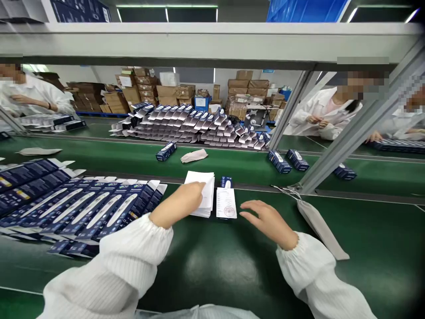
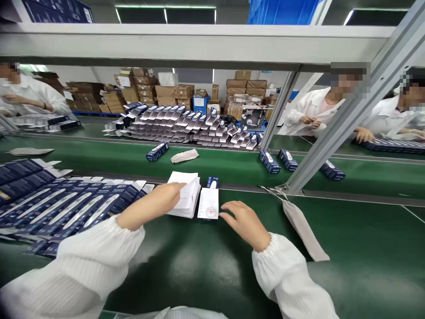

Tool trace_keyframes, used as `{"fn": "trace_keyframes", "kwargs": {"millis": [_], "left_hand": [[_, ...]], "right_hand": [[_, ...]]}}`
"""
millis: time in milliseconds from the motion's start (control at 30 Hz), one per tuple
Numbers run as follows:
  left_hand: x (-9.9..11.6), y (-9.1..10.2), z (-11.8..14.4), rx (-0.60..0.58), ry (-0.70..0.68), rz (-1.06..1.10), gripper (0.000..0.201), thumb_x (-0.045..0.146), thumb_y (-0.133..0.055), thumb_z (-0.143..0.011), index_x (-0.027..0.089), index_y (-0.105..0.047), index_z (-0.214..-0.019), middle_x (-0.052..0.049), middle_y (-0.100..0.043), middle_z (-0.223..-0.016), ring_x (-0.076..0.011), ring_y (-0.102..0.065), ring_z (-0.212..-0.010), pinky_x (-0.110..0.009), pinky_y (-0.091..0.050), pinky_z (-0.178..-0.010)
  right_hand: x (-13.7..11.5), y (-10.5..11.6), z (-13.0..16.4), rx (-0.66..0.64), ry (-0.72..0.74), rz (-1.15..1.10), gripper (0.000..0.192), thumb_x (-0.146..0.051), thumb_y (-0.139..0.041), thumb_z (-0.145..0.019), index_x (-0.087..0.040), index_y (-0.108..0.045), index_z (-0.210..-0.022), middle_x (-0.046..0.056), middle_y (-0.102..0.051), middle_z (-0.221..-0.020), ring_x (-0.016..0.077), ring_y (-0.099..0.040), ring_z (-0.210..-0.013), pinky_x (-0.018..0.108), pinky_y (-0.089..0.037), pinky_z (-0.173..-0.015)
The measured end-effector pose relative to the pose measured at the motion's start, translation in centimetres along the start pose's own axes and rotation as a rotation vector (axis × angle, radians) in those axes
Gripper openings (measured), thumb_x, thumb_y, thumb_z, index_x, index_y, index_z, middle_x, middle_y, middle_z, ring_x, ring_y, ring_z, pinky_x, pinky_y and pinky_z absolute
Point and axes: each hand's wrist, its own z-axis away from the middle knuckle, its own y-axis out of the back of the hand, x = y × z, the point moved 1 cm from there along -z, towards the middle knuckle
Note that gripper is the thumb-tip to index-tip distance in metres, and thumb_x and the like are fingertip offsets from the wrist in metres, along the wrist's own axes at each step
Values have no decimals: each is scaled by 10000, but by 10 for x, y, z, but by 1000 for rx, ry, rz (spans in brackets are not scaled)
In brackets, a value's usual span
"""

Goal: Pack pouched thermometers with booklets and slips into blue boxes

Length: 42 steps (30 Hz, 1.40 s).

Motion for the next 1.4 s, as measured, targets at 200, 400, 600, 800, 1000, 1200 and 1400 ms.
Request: {"fn": "trace_keyframes", "kwargs": {"millis": [200, 400, 600, 800, 1000, 1200, 1400], "left_hand": [[-19, 2, -50, -97, 165, 36, 499, 327, -393, -893, 80, -440, -1324, -219, -542, -1300, -332, -538, -1167, -442, -422, -926], [-20, 15, -18, 70, 123, 190, 441, 414, -308, -926, 150, -612, -1107, -114, -645, -1166, -272, -588, -1070, -350, -438, -900], [-9, 31, 85, 506, 439, 930, 437, 518, -545, -831, 257, -566, -1181, -25, -671, -1120, -227, -647, -931, -250, -517, -690], [5, -47, 109, -12, 706, 1788, 439, 252, -645, -805, 172, -534, -1222, -118, -708, -1028, -250, -699, -793, -311, -554, -639], [28, -116, 84, -216, 652, 2071, 358, 264, -610, -844, 66, -581, -1141, -152, -727, -872, -247, -698, -709, -319, -536, -621], [36, -125, 57, -155, 601, 2115, 347, 303, -584, -860, 118, -595, -1153, -111, -728, -868, -231, -690, -773, -319, -526, -705], [44, -134, 49, -200, 505, 2127, 401, 410, -601, -839, 99, -634, -1091, -127, -718, -946, -243, -665, -885, -329, -492, -804]], "right_hand": [[-19, -31, -27, -114, 234, 58, 319, -213, -756, -763, -167, -627, -1051, 98, -612, -1148, 269, -513, -1142, 405, -438, -983], [-20, -34, -43, -201, 224, 73, 143, -111, -731, -767, -164, -621, -842, 62, -596, -940, 214, -560, -928, 339, -477, -821], [-17, -27, -55, -286, 184, 17, 142, -124, -759, -746, -171, -633, -791, 18, -598, -886, 155, -577, -839, 242, -474, -744], [-16, -32, -56, -202, 114, 44, 138, -94, -567, -884, -169, -616, -779, 29, -616, -848, 166, -589, -805, 268, -453, -747], [-31, -27, -42, -3, 24, 60, 183, -164, -453, -959, -177, -522, -791, 27, -568, -777, 165, -552, -705, 276, -428, -638], [-62, -25, 6, -83, 257, -51, 250, -262, -415, -990, -171, -522, -783, 48, -591, -766, 186, -559, -739, 311, -458, -693], [-64, -41, 32, -142, 240, -54, 328, -302, -342, -1007, -163, -528, -775, 69, -590, -749, 200, -557, -720, 330, -474, -654]]}}
